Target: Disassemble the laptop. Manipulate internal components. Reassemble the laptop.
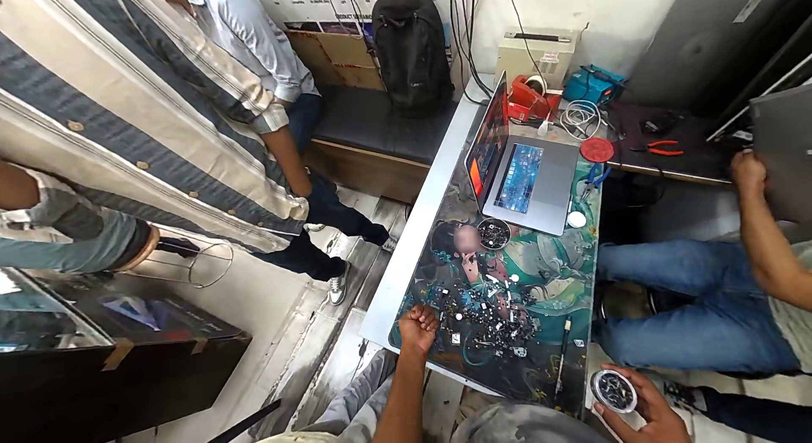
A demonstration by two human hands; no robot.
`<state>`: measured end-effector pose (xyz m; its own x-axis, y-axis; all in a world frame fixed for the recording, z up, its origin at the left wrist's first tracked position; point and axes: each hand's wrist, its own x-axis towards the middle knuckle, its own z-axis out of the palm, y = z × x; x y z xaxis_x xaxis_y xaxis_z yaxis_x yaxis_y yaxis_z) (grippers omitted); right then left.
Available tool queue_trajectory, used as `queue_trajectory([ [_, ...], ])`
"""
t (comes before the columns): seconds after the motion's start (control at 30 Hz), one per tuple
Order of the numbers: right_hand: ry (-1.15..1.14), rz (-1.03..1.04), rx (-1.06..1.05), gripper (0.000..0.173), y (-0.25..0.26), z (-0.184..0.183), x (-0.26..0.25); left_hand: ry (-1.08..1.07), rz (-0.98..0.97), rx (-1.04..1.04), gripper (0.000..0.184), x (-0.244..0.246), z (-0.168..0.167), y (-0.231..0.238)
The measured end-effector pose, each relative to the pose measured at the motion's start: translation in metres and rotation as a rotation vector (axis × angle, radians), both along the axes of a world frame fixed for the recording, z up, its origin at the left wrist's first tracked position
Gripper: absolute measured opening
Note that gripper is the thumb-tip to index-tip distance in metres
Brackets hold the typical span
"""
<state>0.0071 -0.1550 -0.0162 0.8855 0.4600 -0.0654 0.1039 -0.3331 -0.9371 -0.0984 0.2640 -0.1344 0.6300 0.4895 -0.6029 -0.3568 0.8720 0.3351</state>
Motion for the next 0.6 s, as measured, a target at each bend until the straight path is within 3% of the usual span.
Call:
queue_trajectory([
  [0.1, -0.006, 0.006, 0.002, 0.066, -0.003, -0.003, -0.001, 0.326, -0.145, 0.244, 0.039, 0.004, 0.006, 0.003],
  [0.27, -0.008, 0.003, 0.017, 0.066, -0.002, -0.006, -0.002, 0.923, -0.505, 0.892, 0.033, -0.003, -0.004, 0.001],
  [0.4, -0.001, -0.013, 0.005, 0.066, 0.003, -0.003, -0.003, 1.145, -0.863, 1.110, 0.029, -0.008, -0.007, -0.010],
  [0.6, -0.005, -0.009, 0.009, 0.065, 0.001, -0.005, -0.004, 1.240, -1.137, 1.348, 0.041, -0.017, -0.014, -0.039],
])
